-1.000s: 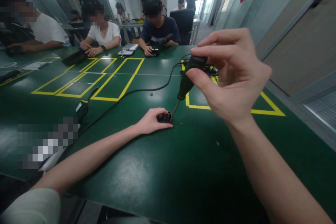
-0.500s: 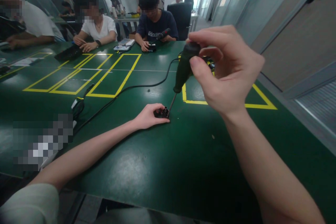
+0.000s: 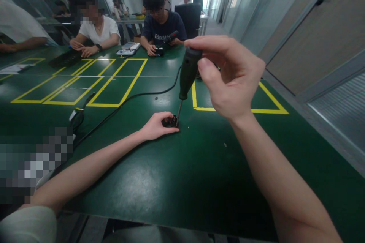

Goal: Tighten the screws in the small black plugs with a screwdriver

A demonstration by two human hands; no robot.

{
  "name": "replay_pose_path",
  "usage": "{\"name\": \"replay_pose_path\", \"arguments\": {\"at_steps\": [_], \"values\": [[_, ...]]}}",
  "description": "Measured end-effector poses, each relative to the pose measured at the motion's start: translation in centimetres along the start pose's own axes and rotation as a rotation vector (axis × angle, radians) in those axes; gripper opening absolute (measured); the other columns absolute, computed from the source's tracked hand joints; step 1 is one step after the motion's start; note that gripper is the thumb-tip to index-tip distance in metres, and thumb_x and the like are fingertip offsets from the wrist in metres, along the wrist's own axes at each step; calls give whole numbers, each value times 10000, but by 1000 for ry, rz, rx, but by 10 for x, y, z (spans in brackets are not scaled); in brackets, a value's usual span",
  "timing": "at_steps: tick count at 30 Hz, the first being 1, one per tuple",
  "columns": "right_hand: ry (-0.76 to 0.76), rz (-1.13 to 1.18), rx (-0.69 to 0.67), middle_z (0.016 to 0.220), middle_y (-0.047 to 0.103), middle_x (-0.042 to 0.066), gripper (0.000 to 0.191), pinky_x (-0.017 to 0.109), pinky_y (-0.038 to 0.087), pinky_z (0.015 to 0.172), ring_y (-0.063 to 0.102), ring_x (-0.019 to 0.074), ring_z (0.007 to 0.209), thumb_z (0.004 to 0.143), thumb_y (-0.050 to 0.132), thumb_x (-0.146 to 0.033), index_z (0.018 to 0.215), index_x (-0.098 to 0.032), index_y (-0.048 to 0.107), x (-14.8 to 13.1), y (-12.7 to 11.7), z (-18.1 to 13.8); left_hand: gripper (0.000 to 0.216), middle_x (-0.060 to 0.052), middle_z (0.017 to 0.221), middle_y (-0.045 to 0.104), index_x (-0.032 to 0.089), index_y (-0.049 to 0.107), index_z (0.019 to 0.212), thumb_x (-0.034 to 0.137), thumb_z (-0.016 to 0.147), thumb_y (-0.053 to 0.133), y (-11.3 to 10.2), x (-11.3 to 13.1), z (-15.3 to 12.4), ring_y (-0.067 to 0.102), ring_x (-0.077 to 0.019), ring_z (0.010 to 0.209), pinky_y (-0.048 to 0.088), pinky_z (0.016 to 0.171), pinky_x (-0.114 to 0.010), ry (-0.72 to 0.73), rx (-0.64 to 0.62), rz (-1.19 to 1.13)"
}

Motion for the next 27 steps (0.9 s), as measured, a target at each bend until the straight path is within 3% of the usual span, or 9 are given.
{"name": "replay_pose_path", "arguments": {"at_steps": [4,6,11,16,22,27], "values": [[-11,-16,23,1140,739,-4,368,222,596,737,690,120,1015,782,850,-224,1134,-315,795,-2,-1,2,328,-26,900,735,178,721,946,415,779,873,0,-1,0,649,-189,827,530,805,-325,1,0,-8],[-7,-20,37,1088,732,-6,375,200,578,694,681,100,948,782,844,-206,1135,-323,794,0,-2,2,335,-26,897,732,178,720,946,423,778,873,0,-1,0,650,-190,824,529,800,-325,7,3,-11],[-15,26,-5,1084,773,14,278,256,635,818,724,130,1010,932,700,-259,1195,-306,777,5,0,0,332,-29,905,735,174,717,942,422,788,873,0,-1,-1,659,-191,829,515,784,-316,26,16,9],[-5,-34,35,1118,729,-1,315,199,615,778,699,102,1015,820,840,-273,1130,-283,789,5,-3,0,337,-24,889,740,173,714,929,417,776,889,-1,-1,0,670,-191,813,501,768,-312,1,59,40],[81,-46,-50,1125,767,-64,265,263,625,995,728,85,1096,958,683,-317,1216,-291,737,11,-1,-1,328,-16,868,747,185,716,911,409,761,903,-4,-3,0,679,-193,793,494,741,-307,-52,121,84],[33,-108,-30,1202,693,-47,338,209,618,945,693,91,1159,856,799,-340,1180,-264,740,11,-2,-1,323,-12,855,745,188,705,895,401,756,905,-5,-4,-1,684,-198,793,496,740,-311,-63,147,80]]}}
Point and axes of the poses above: each hand's wrist, its own z-axis towards the middle knuckle, its own y-axis out of the palm, x = y × z, the point moved 6 cm from there along z, towards the middle knuckle
